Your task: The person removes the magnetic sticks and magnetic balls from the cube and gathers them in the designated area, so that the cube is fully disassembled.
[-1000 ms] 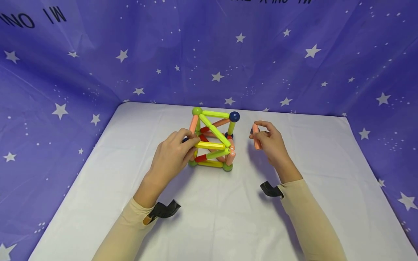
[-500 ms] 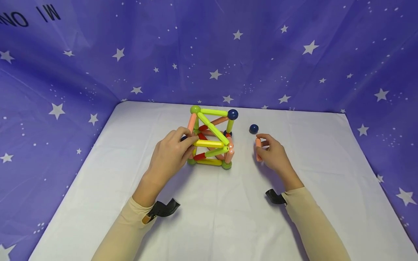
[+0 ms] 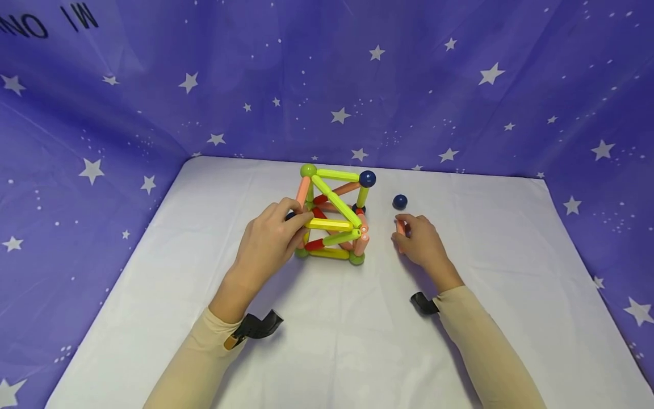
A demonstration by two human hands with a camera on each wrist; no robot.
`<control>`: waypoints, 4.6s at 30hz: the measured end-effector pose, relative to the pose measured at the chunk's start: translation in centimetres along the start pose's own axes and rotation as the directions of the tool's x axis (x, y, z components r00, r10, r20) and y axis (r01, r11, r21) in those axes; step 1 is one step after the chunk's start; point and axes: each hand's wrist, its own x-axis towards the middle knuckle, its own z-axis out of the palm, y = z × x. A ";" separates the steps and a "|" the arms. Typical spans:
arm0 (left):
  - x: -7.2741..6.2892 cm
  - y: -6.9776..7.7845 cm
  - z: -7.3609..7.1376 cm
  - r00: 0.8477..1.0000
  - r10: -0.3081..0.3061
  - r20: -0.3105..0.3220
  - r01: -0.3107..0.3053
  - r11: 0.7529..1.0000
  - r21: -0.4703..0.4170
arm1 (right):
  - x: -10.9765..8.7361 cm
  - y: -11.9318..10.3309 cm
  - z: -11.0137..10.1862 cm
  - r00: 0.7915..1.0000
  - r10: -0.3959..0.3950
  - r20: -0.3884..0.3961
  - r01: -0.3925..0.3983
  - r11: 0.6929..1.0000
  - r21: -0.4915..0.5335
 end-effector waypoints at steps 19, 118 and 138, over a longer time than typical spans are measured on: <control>0.4 -0.1 -0.4 1.000 0.001 0.010 -0.001 1.000 -0.010 | -3.0 -8.7 -3.7 0.900 -0.272 -0.340 0.322 0.941 0.101; 0.0 -0.3 -1.0 0.996 -0.042 0.075 0.052 0.991 -0.127 | -1.9 -0.4 -2.0 0.990 0.119 -0.072 -0.113 0.990 0.081; 0.1 -0.1 -1.0 0.995 -0.043 0.085 0.052 0.993 -0.105 | 0.2 -13.9 -3.0 0.924 -0.349 -0.156 0.368 0.923 0.110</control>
